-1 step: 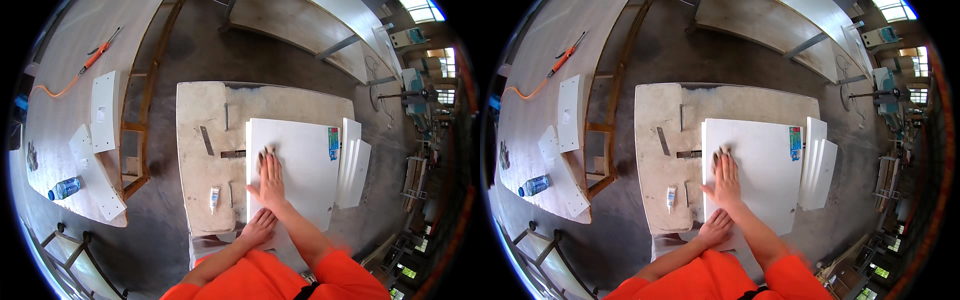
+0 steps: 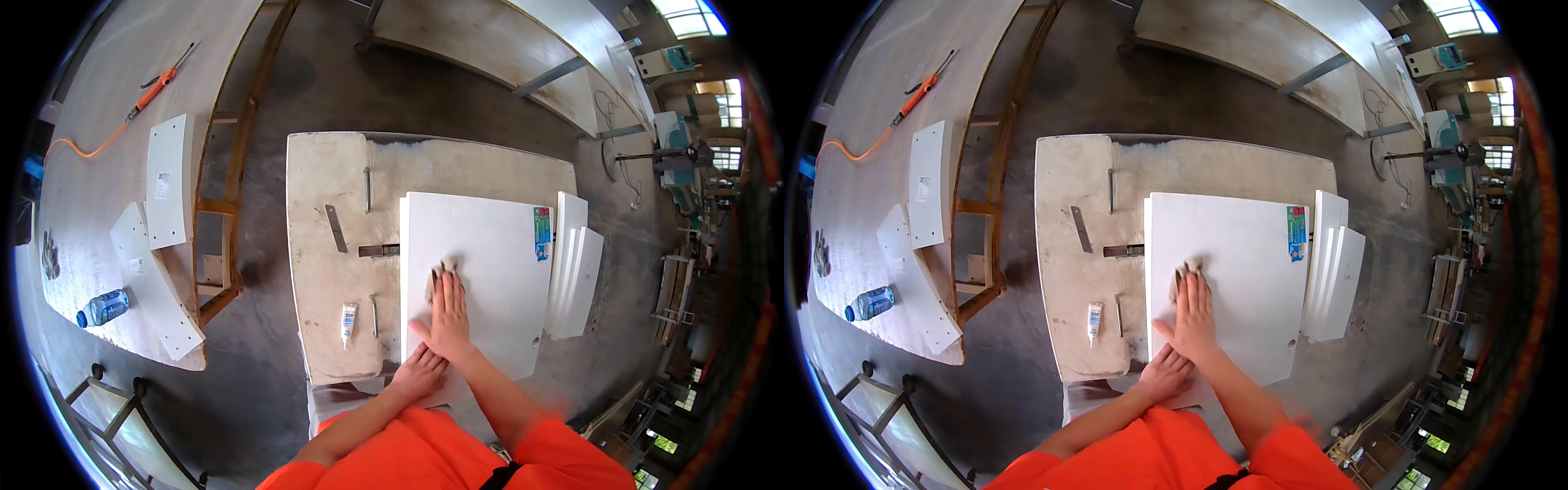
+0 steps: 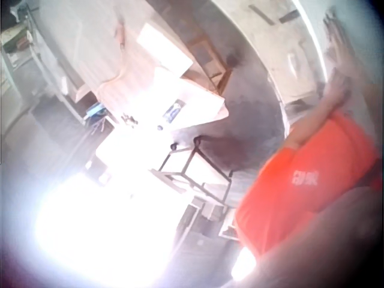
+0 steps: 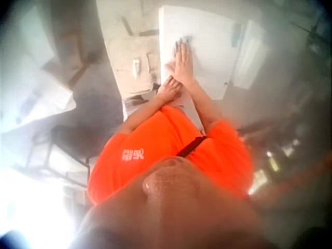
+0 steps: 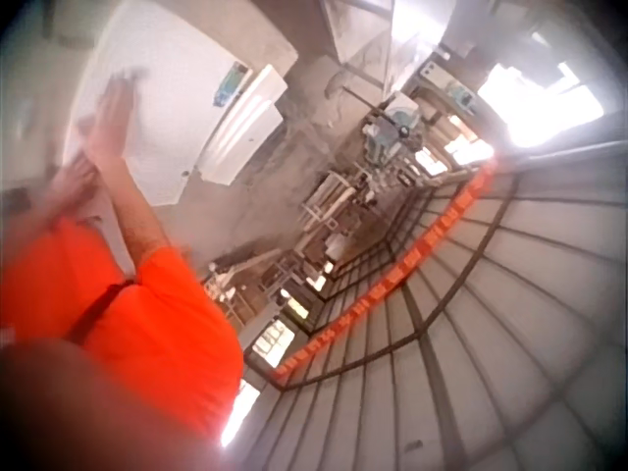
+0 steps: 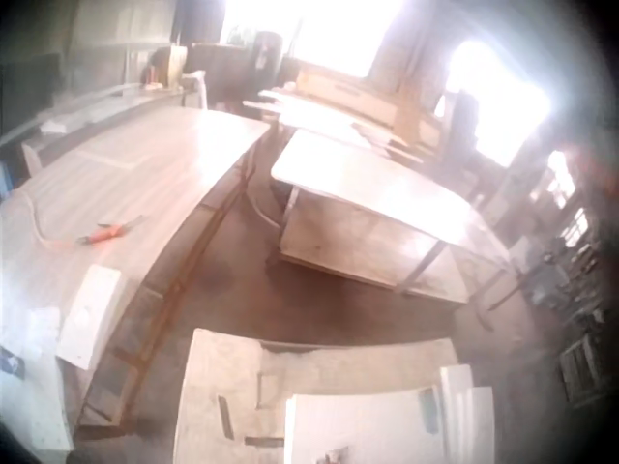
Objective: The person wipes several white furniture panels with a cloth, applying water from a bottle to the cloth between panels.
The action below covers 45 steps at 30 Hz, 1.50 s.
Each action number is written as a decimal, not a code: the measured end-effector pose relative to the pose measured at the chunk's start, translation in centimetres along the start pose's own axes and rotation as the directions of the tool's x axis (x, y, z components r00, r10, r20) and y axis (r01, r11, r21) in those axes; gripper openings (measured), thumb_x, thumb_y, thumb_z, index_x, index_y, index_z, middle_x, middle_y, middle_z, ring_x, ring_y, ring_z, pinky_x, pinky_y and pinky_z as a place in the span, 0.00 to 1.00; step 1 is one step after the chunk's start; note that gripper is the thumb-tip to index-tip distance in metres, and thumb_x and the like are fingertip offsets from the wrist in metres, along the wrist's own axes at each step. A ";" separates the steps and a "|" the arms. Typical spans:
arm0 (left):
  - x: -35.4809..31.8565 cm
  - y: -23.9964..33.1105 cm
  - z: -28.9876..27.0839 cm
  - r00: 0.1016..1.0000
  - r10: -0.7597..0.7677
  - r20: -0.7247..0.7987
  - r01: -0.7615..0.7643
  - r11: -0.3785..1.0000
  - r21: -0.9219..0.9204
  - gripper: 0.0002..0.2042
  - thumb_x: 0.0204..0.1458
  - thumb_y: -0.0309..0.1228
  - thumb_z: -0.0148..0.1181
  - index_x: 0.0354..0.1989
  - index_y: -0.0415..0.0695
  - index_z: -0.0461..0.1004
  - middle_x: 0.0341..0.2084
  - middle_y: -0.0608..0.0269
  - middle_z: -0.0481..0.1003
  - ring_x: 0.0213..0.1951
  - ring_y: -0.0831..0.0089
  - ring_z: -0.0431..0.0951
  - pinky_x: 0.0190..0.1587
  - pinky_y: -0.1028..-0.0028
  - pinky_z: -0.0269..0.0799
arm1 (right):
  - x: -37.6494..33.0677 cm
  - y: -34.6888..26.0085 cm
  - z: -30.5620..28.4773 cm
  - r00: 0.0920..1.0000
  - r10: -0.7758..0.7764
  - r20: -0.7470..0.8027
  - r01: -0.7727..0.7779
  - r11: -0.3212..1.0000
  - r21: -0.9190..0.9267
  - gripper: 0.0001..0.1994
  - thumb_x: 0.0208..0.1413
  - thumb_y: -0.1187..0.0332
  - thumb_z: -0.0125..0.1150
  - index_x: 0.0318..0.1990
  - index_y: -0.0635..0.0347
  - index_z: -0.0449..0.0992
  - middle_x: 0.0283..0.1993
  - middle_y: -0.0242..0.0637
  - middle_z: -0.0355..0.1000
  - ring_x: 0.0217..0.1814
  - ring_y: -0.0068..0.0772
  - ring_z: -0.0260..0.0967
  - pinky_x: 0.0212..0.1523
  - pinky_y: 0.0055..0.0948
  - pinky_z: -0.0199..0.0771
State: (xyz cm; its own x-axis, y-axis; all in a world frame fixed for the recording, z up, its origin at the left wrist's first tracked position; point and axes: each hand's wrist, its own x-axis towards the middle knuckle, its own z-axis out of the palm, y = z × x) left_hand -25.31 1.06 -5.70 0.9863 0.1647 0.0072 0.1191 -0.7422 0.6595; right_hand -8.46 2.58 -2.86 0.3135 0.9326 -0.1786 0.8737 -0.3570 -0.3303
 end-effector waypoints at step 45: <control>4.8 -0.8 -1.6 0.971 -0.144 -0.193 0.155 0.987 0.041 0.24 0.54 0.40 0.57 0.57 0.41 0.76 0.67 0.54 0.68 0.72 0.58 0.62 0.75 0.53 0.50 | 12.5 6.8 -0.9 0.988 0.037 -0.147 -0.059 0.987 -0.149 0.51 0.62 0.35 0.52 0.76 0.72 0.47 0.81 0.59 0.41 0.85 0.57 0.31 0.81 0.56 0.22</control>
State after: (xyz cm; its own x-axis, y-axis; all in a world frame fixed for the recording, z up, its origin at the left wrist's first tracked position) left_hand -20.81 3.49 -5.05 0.9181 0.3923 0.0572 0.2749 -0.7340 0.6210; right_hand 1.75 11.90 -6.52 0.3971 0.9163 -0.0523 0.8993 -0.3998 -0.1772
